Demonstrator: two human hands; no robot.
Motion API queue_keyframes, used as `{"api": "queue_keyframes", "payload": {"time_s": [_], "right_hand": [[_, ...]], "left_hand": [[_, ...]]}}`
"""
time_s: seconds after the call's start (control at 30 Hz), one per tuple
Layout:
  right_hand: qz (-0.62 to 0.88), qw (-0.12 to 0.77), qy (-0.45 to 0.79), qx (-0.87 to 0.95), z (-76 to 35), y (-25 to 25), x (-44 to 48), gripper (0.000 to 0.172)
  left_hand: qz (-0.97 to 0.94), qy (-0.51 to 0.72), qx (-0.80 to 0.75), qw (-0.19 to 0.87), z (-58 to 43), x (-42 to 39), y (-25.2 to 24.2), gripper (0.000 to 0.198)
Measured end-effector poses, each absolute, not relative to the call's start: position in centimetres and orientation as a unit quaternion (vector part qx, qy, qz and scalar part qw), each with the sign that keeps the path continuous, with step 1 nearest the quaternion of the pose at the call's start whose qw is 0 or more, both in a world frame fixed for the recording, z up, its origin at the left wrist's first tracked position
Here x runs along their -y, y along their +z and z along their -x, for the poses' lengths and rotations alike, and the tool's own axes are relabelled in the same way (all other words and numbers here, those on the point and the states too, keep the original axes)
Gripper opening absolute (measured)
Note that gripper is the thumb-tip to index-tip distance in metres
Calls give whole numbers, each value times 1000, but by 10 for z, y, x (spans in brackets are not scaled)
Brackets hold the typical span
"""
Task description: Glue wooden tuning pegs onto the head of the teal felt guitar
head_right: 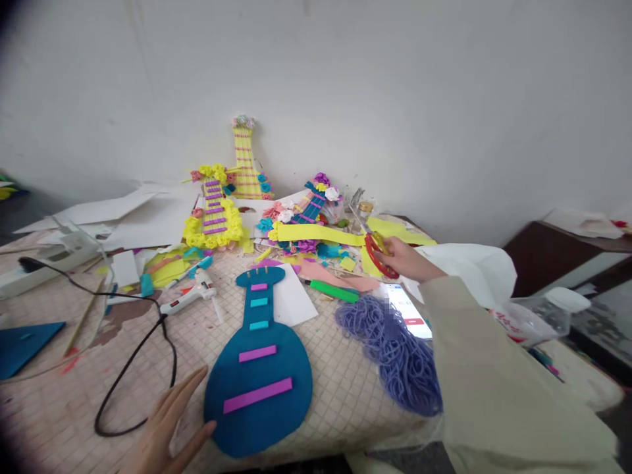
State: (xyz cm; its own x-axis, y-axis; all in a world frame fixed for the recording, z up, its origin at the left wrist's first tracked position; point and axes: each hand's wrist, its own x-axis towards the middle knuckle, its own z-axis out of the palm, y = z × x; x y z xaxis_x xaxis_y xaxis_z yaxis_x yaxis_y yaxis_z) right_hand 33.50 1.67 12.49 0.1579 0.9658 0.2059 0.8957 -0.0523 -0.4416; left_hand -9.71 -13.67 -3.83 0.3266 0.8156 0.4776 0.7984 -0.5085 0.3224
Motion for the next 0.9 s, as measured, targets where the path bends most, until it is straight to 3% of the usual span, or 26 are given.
{"api": "queue_keyframes", "payload": {"time_s": [0.1, 0.17, 0.23, 0.33, 0.53, 0.7, 0.83, 0.9], "right_hand": [[682, 254, 231, 646, -291, 122, 33, 37], [578, 316, 534, 529, -257, 114, 69, 42], [501, 294, 719, 381, -228, 104, 102, 43], [452, 265, 807, 273, -203, 93, 138, 35], [423, 260, 796, 345, -209, 94, 160, 52], [503, 381, 535, 562, -234, 79, 159, 29], [456, 468, 386, 651, -223, 55, 150, 37], [424, 521, 344, 656, -207, 50, 142, 25]], "left_hand": [[-839, 290, -459, 24, 87, 132, -1, 54], [-853, 299, -428, -1, 67, 123, 23, 54], [-873, 302, -379, -50, 41, 113, 39, 57], [-909, 280, -293, -94, 3, 100, 44, 49], [-919, 291, -252, -81, -22, 95, 32, 48], [-896, 321, -305, 18, -23, 108, 25, 52], [-886, 282, -341, 138, -30, 116, 21, 50], [-886, 246, -356, 168, -31, 114, 23, 50]]}}
